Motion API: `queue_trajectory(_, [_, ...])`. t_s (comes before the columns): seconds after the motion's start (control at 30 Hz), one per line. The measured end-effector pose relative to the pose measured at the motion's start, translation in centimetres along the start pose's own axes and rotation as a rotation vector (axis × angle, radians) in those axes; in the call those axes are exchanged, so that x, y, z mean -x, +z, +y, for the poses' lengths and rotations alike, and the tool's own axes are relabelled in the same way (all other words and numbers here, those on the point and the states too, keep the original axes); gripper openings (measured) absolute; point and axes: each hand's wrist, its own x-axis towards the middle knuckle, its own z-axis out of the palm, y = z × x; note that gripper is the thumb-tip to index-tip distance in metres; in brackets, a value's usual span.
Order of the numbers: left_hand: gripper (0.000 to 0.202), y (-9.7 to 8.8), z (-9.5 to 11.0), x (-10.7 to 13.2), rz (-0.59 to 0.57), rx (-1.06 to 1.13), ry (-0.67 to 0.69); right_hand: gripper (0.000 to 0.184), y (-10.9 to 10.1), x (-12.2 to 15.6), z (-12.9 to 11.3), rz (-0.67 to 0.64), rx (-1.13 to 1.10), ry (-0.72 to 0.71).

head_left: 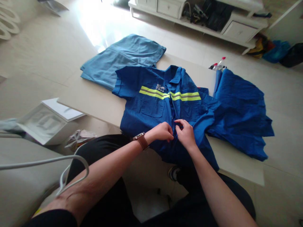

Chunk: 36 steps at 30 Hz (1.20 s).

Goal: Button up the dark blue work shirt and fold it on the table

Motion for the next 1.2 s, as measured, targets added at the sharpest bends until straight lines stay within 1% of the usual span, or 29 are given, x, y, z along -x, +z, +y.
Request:
queue_trajectory(0.07, [0.006,-0.1,0.2,0.1,-0.037,-0.009,-0.023,0.031,0.0,0.0,0.1,0.030,-0.007,0.018])
queue_trajectory(0.1, [0.006,-0.1,0.4,0.2,-0.037,0.001,-0.034,0.033,0.0,0.1,0.1,0.046,-0.015,0.027])
queue_trajectory(0.17, [0.013,-0.2,0.7,0.3,0.004,0.042,-0.051,0.035,-0.1,0.1,-0.1,0.072,-0.040,0.040])
queue_trajectory(0.23, [0.017,-0.3,0.8,0.3,0.097,0.092,-0.047,0.036,-0.3,0.2,-0.3,0.089,-0.076,0.057])
queue_trajectory(0.3, [0.013,-0.3,0.8,0.2,0.247,0.128,0.000,0.034,-0.4,0.2,-0.5,0.098,-0.113,0.074])
queue_trajectory(0.33, [0.015,-0.3,0.7,0.1,0.324,0.141,0.042,0.033,-0.4,0.3,-0.7,0.103,-0.129,0.079])
queue_trajectory(0.4, [0.031,-0.2,0.4,-0.1,0.435,0.158,0.128,0.031,-0.4,0.3,-0.9,0.109,-0.155,0.073])
queue_trajectory(0.43, [0.039,-0.1,0.3,-0.3,0.461,0.160,0.164,0.030,-0.4,0.4,-1.0,0.112,-0.163,0.065])
queue_trajectory(0.47, [0.043,-0.1,0.1,-0.5,0.469,0.155,0.189,0.029,-0.5,0.4,-1.1,0.116,-0.166,0.054])
queue_trajectory(0.53, [0.042,0.0,-0.2,-0.9,0.470,0.125,0.208,0.028,-0.5,0.5,-1.2,0.122,-0.156,0.027])
queue_trajectory(0.7, [0.023,0.0,-0.7,-1.4,0.523,0.064,0.181,0.028,-0.8,0.7,-1.6,0.176,-0.111,0.004])
queue_trajectory(0.77, [0.021,0.0,-0.8,-1.4,0.558,0.078,0.173,0.028,-1.0,0.7,-1.7,0.209,-0.135,0.013])
queue_trajectory(0.87, [0.018,-0.2,-0.7,-1.5,0.589,0.110,0.174,0.028,-1.1,0.8,-1.9,0.237,-0.233,-0.001])
queue_trajectory(0.97, [0.013,-0.3,-0.7,-1.7,0.582,0.166,0.165,0.025,-1.0,0.7,-2.1,0.208,-0.322,-0.024])
queue_trajectory(1.1, [0.018,-0.3,-1.0,-2.3,0.570,0.249,0.177,0.023,-0.6,0.5,-2.1,0.119,-0.364,0.000])
queue_trajectory(1.2, [0.020,-0.1,-1.4,-2.7,0.584,0.307,0.173,0.020,-0.3,0.5,-1.9,0.101,-0.373,0.019])
